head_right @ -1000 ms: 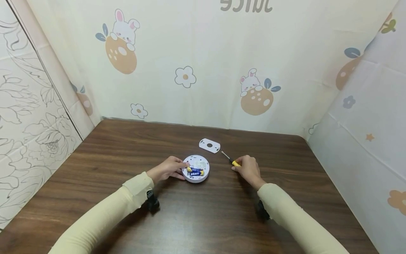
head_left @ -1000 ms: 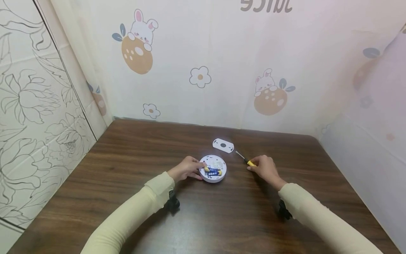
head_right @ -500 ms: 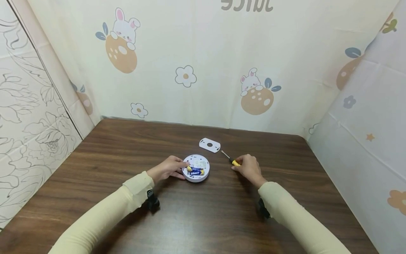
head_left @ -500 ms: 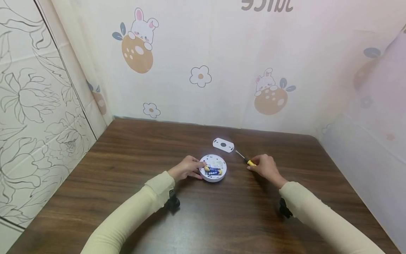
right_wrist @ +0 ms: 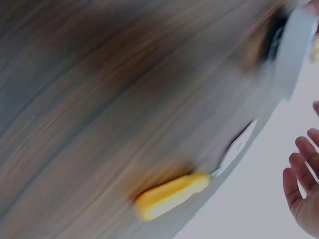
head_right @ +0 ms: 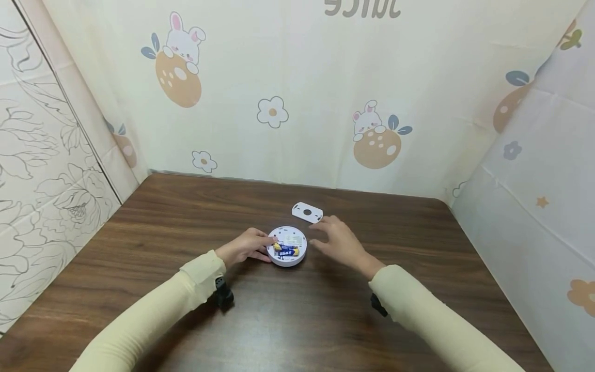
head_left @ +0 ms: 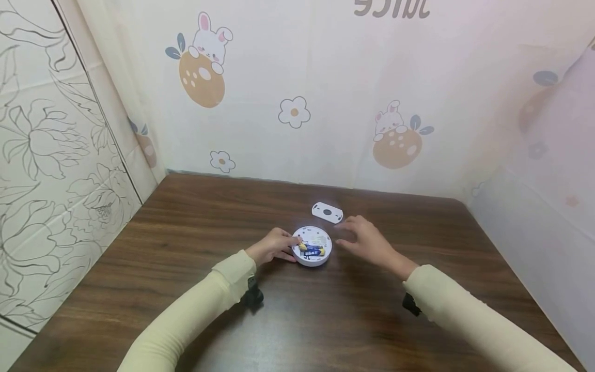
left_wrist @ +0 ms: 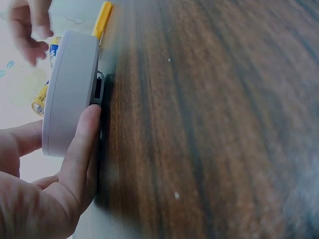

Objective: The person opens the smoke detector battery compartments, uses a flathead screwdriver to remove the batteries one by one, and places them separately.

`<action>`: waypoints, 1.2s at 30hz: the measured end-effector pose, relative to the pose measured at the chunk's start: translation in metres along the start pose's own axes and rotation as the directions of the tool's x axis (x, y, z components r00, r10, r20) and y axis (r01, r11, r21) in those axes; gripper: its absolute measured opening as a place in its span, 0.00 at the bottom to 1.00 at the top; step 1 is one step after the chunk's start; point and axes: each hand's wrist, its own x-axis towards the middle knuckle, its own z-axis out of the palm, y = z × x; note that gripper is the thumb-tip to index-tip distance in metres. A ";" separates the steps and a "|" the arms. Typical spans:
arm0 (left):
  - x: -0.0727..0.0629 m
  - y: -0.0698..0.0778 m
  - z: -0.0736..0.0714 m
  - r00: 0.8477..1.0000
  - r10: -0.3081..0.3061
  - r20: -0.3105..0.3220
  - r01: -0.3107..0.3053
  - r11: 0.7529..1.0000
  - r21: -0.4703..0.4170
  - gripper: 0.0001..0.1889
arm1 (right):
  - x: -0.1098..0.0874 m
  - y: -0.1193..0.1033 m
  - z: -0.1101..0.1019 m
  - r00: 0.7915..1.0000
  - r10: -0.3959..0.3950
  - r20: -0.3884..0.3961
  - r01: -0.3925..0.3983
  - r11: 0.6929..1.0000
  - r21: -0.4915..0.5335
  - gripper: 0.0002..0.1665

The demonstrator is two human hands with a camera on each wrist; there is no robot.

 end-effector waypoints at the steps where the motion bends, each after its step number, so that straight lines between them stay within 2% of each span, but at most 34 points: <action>1: 0.000 0.000 0.000 1.000 0.002 0.000 -0.002 1.000 -0.001 0.20 | 0.001 -0.005 0.001 0.999 -0.033 0.015 0.032 0.999 0.009 0.19; 5: -0.001 -0.001 0.000 1.000 0.015 0.006 -0.015 1.000 -0.005 0.19 | 0.004 -0.020 0.009 0.990 -0.123 0.062 0.122 0.992 0.026 0.18; 9: -0.001 -0.001 0.000 1.000 0.015 0.011 -0.015 1.000 -0.007 0.18 | 0.004 -0.026 0.017 0.975 -0.194 0.107 0.196 0.981 -0.011 0.18; 13: -0.002 -0.001 0.000 1.000 0.023 0.015 -0.023 1.000 -0.005 0.17 | 0.004 -0.027 0.024 0.967 -0.221 0.130 0.230 0.972 -0.055 0.18; 20: -0.002 0.000 -0.001 1.000 0.013 0.010 -0.013 1.000 0.013 0.18 | 0.005 -0.028 0.027 0.960 -0.261 0.104 0.270 0.960 -0.080 0.14; 24: -0.001 0.000 -0.001 1.000 0.014 0.010 -0.015 1.000 0.016 0.17 | 0.006 -0.027 0.030 0.959 -0.269 0.090 0.276 0.958 -0.073 0.13; 31: 0.000 -0.001 -0.001 1.000 0.019 0.014 -0.019 1.000 0.002 0.18 | 0.007 -0.029 0.031 0.974 -0.202 0.102 0.205 0.979 -0.018 0.12; 36: 0.000 -0.002 -0.002 1.000 0.014 0.013 -0.014 1.000 0.003 0.18 | 0.007 -0.026 0.031 0.976 -0.198 0.096 0.196 0.980 0.029 0.11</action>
